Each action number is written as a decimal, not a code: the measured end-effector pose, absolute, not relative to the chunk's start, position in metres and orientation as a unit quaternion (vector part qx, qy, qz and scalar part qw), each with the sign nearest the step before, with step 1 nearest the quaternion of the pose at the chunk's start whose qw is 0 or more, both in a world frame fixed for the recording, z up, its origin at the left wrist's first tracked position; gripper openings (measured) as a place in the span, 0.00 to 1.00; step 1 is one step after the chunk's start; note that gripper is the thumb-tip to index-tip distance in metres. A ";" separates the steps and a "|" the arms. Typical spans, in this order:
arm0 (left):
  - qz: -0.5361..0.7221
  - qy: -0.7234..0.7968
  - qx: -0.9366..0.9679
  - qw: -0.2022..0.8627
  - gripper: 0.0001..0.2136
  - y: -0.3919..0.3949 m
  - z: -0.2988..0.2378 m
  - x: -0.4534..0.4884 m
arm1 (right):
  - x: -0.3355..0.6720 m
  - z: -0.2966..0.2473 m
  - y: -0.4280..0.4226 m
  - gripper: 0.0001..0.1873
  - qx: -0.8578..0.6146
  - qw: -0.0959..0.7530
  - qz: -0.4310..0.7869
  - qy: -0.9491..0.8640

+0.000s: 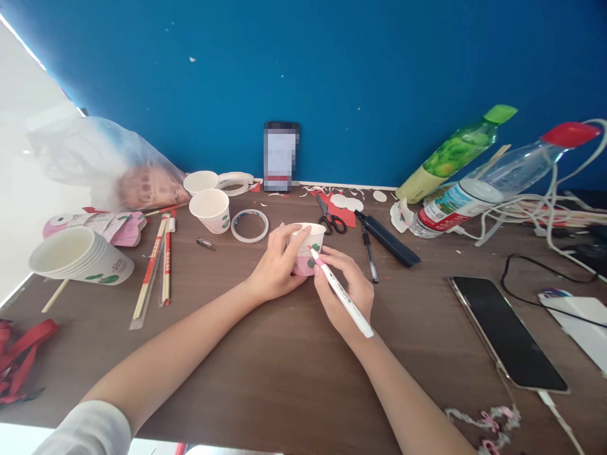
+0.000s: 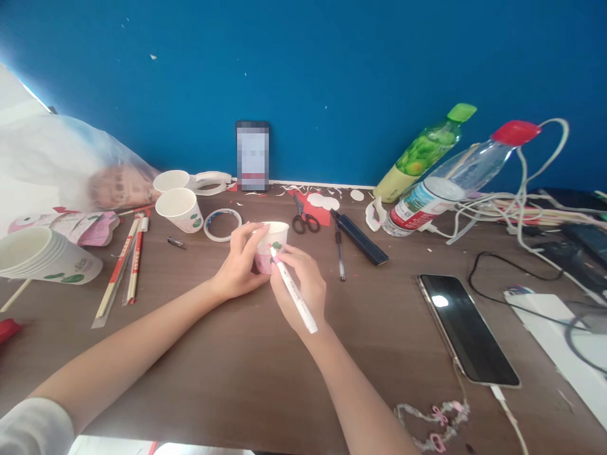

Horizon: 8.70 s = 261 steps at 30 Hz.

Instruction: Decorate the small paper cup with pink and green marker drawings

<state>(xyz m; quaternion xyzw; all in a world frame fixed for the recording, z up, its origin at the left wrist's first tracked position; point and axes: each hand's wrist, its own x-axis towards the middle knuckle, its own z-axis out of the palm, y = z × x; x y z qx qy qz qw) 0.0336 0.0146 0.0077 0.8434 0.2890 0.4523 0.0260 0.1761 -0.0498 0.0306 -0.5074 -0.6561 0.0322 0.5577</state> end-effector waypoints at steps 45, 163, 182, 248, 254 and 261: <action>0.449 0.293 0.844 0.014 0.34 0.015 0.008 0.034 | 0.181 0.026 -0.046 0.09 -0.525 0.584 0.039 -0.618; 0.457 0.301 0.837 0.004 0.36 0.016 0.004 0.033 | 0.184 0.016 -0.046 0.06 -0.558 0.602 0.173 -0.544; 0.446 0.303 0.841 0.049 0.40 0.014 0.006 0.032 | 0.177 0.033 -0.053 0.04 -0.490 0.633 0.187 -0.570; 0.434 0.308 0.846 0.033 0.38 0.014 0.008 0.032 | 0.178 0.030 -0.049 0.08 -0.491 0.634 0.143 -0.580; 0.439 0.304 0.845 0.026 0.36 0.014 0.008 0.032 | 0.179 0.030 -0.049 0.09 -0.501 0.625 0.133 -0.584; 0.442 0.304 0.843 0.034 0.36 0.014 0.008 0.032 | 0.180 0.027 -0.049 0.07 -0.530 0.608 0.122 -0.578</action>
